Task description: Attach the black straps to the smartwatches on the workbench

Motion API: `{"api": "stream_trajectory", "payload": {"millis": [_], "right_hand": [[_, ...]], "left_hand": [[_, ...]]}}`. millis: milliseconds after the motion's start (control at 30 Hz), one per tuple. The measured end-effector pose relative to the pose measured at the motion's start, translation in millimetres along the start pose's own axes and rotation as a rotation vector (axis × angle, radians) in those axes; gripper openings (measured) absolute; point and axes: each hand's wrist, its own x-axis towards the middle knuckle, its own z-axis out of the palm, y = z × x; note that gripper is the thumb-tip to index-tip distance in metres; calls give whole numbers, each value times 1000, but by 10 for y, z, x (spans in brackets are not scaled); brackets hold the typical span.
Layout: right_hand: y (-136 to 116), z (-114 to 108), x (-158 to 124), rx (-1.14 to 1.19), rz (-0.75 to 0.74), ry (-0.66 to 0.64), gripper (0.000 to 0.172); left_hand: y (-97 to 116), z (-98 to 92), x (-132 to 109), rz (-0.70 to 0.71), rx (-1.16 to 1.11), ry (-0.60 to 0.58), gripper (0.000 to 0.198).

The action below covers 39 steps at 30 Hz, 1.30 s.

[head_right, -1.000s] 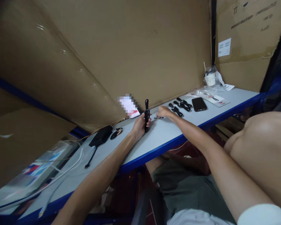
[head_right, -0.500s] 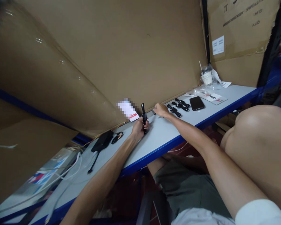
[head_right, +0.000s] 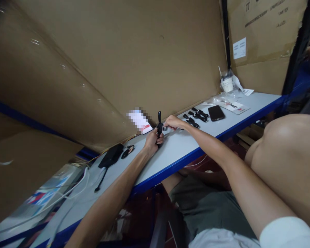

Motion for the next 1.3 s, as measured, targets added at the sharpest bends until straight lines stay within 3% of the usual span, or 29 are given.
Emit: {"api": "stream_trajectory", "payload": {"millis": [133, 333, 467, 567, 700, 1300], "right_hand": [[1, -4, -28, 79, 39, -128, 32], [5, -35, -40, 130, 15, -116, 29], [-19, -17, -64, 136, 53, -156, 27], [-44, 6, -71, 120, 86, -111, 23], [-57, -7, -64, 123, 82, -29, 23], [-48, -8, -25, 118, 55, 17, 21]], "left_hand": [[14, 18, -6, -17, -28, 21, 25], [46, 9, -19, -43, -50, 26, 26], [22, 11, -30, -14, 14, -65, 27], [-14, 29, -37, 21, 55, -133, 23], [-54, 40, -37, 59, 77, -117, 23], [-46, 39, -26, 124, 92, -138, 16]]}}
